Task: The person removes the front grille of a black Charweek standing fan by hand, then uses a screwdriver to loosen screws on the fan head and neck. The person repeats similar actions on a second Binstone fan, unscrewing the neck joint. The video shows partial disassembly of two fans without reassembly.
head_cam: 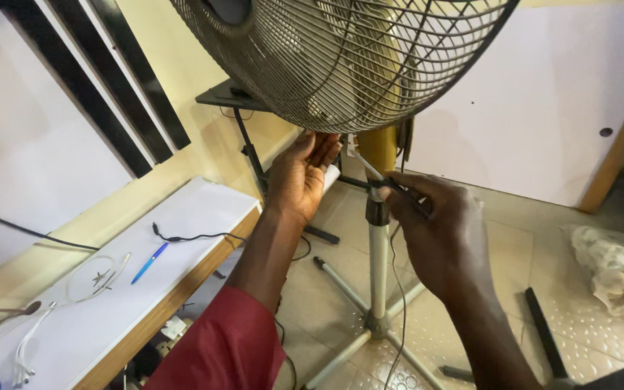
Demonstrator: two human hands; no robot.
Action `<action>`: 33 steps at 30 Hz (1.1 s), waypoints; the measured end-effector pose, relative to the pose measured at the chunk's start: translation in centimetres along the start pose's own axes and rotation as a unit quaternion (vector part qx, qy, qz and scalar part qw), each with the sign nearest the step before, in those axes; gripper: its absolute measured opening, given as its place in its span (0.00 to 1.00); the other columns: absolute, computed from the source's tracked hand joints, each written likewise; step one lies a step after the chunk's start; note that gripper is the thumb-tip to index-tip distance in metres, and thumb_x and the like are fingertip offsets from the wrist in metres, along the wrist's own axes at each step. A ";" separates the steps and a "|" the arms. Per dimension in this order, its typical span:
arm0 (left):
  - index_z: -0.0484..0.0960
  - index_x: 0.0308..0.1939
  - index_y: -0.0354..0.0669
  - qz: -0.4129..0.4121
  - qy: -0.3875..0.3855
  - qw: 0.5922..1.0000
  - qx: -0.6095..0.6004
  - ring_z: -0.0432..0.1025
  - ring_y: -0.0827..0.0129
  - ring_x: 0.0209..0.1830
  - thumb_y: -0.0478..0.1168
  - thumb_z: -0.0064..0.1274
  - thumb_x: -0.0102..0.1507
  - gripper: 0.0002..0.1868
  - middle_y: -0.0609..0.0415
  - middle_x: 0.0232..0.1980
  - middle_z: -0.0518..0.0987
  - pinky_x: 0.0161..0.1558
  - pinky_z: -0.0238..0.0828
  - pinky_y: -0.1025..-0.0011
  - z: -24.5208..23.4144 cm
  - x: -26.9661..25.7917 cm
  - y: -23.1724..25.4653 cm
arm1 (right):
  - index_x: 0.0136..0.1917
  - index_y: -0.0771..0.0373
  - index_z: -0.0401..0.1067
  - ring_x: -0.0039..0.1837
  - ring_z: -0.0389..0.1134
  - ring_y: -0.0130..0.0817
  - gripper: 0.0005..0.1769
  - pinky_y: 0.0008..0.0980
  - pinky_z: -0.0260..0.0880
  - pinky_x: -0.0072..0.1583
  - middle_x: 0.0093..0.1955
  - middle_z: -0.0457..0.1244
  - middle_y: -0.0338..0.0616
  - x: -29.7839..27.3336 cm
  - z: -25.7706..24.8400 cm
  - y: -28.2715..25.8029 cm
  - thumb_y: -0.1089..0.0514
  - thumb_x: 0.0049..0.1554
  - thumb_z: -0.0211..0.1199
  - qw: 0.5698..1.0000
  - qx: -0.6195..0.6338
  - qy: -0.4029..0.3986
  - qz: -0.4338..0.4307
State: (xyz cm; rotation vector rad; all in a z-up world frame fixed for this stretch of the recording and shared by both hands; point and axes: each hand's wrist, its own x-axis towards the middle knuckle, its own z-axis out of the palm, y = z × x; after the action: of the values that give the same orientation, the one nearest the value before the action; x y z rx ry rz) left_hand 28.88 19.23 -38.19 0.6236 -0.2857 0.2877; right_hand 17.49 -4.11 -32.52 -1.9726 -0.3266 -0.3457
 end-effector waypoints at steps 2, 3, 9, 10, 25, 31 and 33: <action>0.77 0.57 0.30 -0.006 0.019 1.000 -0.005 0.76 0.60 0.53 0.37 0.55 0.67 0.17 0.47 0.52 0.80 0.59 0.76 0.64 -0.3 0.6 -0.2 | 0.57 0.66 0.78 0.35 0.72 0.21 0.16 0.29 0.72 0.40 0.37 0.73 0.43 0.7 0.7 -0.2 0.57 0.58 0.66 0.994 0.068 0.013 -0.084; 0.77 0.57 0.31 -0.009 0.031 0.999 -0.009 0.75 0.61 0.52 0.38 0.56 0.67 0.17 0.48 0.51 0.80 0.59 0.76 0.64 -0.5 0.6 -0.4 | 0.58 0.67 0.77 0.34 0.70 0.24 0.16 0.31 0.70 0.39 0.36 0.72 0.45 0.9 1.0 -0.2 0.58 0.59 0.65 0.995 0.078 0.010 -0.066; 0.77 0.56 0.34 0.034 -0.042 0.998 -0.042 0.74 0.64 0.54 0.38 0.57 0.68 0.15 0.50 0.53 0.79 0.59 0.72 0.66 -0.7 -0.7 -1.9 | 0.63 0.66 0.73 0.37 0.69 0.27 0.17 0.30 0.71 0.40 0.37 0.69 0.45 2.1 3.3 0.9 0.63 0.60 0.61 0.992 0.084 -0.023 -0.088; 0.77 0.56 0.33 0.045 -0.051 0.997 -0.044 0.73 0.65 0.55 0.38 0.56 0.69 0.15 0.50 0.54 0.80 0.59 0.71 0.67 -0.6 -0.9 -2.2 | 0.62 0.66 0.74 0.38 0.69 0.27 0.17 0.30 0.71 0.40 0.38 0.70 0.44 2.2 3.6 1.2 0.63 0.60 0.61 0.993 0.075 -0.011 -0.094; 0.76 0.60 0.31 0.018 0.014 0.993 -0.112 0.73 0.64 0.57 0.37 0.53 0.69 0.17 0.48 0.58 0.78 0.63 0.72 0.67 0.9 -1.1 -2.4 | 0.58 0.66 0.73 0.31 0.65 0.23 0.13 0.28 0.63 0.32 0.38 0.71 0.40 3.3 4.1 1.4 0.63 0.59 0.62 0.988 0.128 0.006 -0.082; 0.75 0.58 0.33 -0.003 0.044 0.996 -0.083 0.74 0.59 0.52 0.42 0.50 0.68 0.19 0.44 0.54 0.78 0.61 0.73 0.63 -0.2 0.5 -2.3 | 0.58 0.66 0.73 0.36 0.66 0.19 0.12 0.26 0.64 0.36 0.39 0.71 0.39 3.3 5.1 1.7 0.62 0.62 0.62 0.982 0.131 0.032 -0.131; 0.74 0.58 0.32 0.000 0.027 0.996 -0.081 0.74 0.59 0.53 0.42 0.50 0.70 0.18 0.45 0.54 0.77 0.62 0.72 0.61 -1.0 1.2 -2.1 | 0.58 0.66 0.73 0.36 0.67 0.19 0.12 0.26 0.66 0.37 0.39 0.71 0.39 3.2 5.3 1.6 0.61 0.62 0.62 0.981 0.122 0.041 -0.147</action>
State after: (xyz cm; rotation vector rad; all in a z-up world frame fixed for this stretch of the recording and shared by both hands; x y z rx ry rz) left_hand 30.90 18.44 -39.70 0.4552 -0.2552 0.2778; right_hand 21.53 0.32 -34.79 -1.6647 -0.5826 -0.5482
